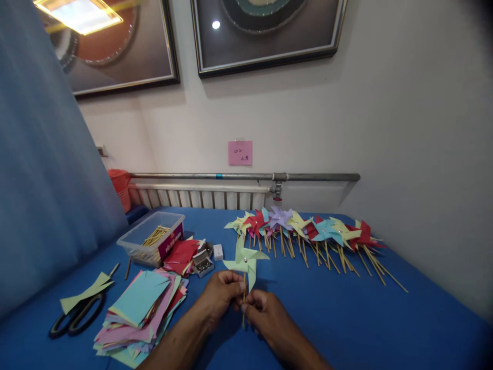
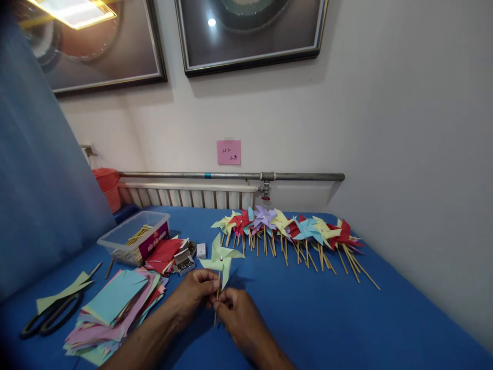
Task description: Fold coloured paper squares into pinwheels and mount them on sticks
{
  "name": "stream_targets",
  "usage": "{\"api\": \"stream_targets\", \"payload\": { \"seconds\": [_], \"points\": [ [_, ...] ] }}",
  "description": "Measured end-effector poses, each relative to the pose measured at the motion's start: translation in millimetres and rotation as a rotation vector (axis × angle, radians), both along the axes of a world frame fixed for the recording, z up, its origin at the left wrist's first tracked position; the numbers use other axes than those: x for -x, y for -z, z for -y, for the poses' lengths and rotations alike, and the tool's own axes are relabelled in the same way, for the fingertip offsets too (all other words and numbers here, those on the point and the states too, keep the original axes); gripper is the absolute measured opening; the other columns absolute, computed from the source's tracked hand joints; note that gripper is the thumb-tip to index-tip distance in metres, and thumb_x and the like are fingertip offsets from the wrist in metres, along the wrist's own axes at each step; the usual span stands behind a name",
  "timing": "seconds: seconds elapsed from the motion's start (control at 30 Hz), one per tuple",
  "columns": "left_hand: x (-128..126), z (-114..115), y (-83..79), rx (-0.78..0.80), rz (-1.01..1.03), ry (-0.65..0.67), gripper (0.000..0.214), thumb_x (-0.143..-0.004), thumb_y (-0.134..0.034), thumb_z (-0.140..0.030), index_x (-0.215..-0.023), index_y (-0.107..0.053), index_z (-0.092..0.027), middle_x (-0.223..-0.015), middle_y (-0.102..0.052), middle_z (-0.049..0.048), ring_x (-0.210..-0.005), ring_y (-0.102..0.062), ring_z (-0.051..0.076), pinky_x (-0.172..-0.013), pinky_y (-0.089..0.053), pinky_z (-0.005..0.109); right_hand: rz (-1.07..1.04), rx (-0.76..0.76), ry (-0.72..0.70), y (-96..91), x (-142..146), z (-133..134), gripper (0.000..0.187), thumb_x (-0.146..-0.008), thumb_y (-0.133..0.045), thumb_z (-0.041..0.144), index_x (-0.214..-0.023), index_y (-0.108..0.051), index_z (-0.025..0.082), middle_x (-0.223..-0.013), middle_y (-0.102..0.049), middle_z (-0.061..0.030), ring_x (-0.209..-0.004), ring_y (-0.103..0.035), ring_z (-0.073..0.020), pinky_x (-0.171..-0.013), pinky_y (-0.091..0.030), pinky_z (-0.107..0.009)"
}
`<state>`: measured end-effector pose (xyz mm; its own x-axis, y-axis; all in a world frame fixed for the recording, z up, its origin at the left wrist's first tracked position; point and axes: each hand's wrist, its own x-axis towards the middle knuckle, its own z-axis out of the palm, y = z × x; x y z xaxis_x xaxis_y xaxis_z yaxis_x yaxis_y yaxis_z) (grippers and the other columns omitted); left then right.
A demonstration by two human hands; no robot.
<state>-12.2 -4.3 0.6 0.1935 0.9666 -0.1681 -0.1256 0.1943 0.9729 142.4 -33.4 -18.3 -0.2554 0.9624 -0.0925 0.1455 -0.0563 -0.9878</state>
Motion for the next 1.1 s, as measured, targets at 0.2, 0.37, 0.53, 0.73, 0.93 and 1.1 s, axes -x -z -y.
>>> {"api": "stream_targets", "payload": {
  "seconds": [0.2, 0.37, 0.53, 0.73, 0.93, 1.1],
  "points": [
    [10, -6, -1.0, -0.089, -0.234, -0.066, 0.034, -0.062, -0.079, -0.048, -0.063, -0.059, -0.021, -0.053, -0.055, -0.0035, -0.047, -0.046, 0.012, -0.050, -0.032, 0.026, 0.017, -0.023, 0.008, -2.3, -1, 0, 0.015, -0.081, -0.066, 0.034, -0.074, -0.060, 0.023, -0.058, -0.054, 0.0051, -0.051, -0.047, -0.0125, -0.052, -0.034, -0.025],
    [28, -4, -19.7, -0.414, -0.515, -0.478, 0.027, -0.082, -0.064, -0.046, -0.070, -0.061, -0.021, -0.061, -0.052, -0.0039, -0.061, -0.051, 0.016, -0.061, -0.038, 0.028, 0.079, -0.022, 0.027, 0.7, -1, -4, 0.015, -0.083, -0.064, 0.032, -0.073, -0.056, 0.023, -0.059, -0.055, 0.0052, -0.051, -0.048, -0.0123, -0.052, -0.035, -0.024],
    [31, 0, -21.4, -0.674, -0.586, -0.447, 0.025, -0.090, -0.056, -0.036, -0.092, -0.076, -0.022, -0.109, -0.074, 0.0088, -0.105, -0.068, 0.028, -0.092, -0.053, 0.042, 0.092, -0.048, 0.000, 5.2, -3, -6, 0.014, -0.086, -0.061, 0.029, -0.074, -0.055, 0.023, -0.059, -0.051, 0.0066, -0.052, -0.045, -0.0114, -0.055, -0.035, -0.024],
    [25, 3, -11.5, -0.754, -0.670, -0.279, 0.023, -0.090, -0.057, -0.028, -0.089, -0.080, -0.024, -0.146, -0.064, 0.0119, -0.140, -0.056, 0.035, -0.118, -0.041, 0.057, 0.085, -0.055, -0.013, 6.0, -3, -6, 0.014, -0.087, -0.059, 0.027, -0.075, -0.055, 0.024, -0.059, -0.050, 0.0069, -0.052, -0.044, -0.0118, -0.056, -0.034, -0.025],
    [35, -7, -16.2, -0.622, -0.462, -0.491, 0.026, -0.089, -0.060, -0.039, -0.087, -0.079, -0.022, -0.133, -0.072, 0.0145, -0.131, -0.063, 0.034, -0.113, -0.047, 0.051, 0.101, -0.069, -0.007, 3.0, -4, -5, 0.015, -0.087, -0.058, 0.027, -0.073, -0.053, 0.024, -0.057, -0.046, 0.0074, -0.052, -0.040, -0.0117, -0.056, -0.033, -0.025],
    [39, -15, -16.7, -0.391, -0.269, -0.564, 0.031, -0.081, -0.067, -0.047, -0.089, -0.079, -0.019, -0.097, -0.079, 0.0100, -0.099, -0.071, 0.028, -0.092, -0.054, 0.037, 0.102, -0.101, -0.025, 3.7, -5, -4, 0.016, -0.085, -0.061, 0.029, -0.072, -0.054, 0.024, -0.058, -0.046, 0.0068, -0.055, -0.041, -0.0125, -0.058, -0.033, -0.026]
  ]
}}
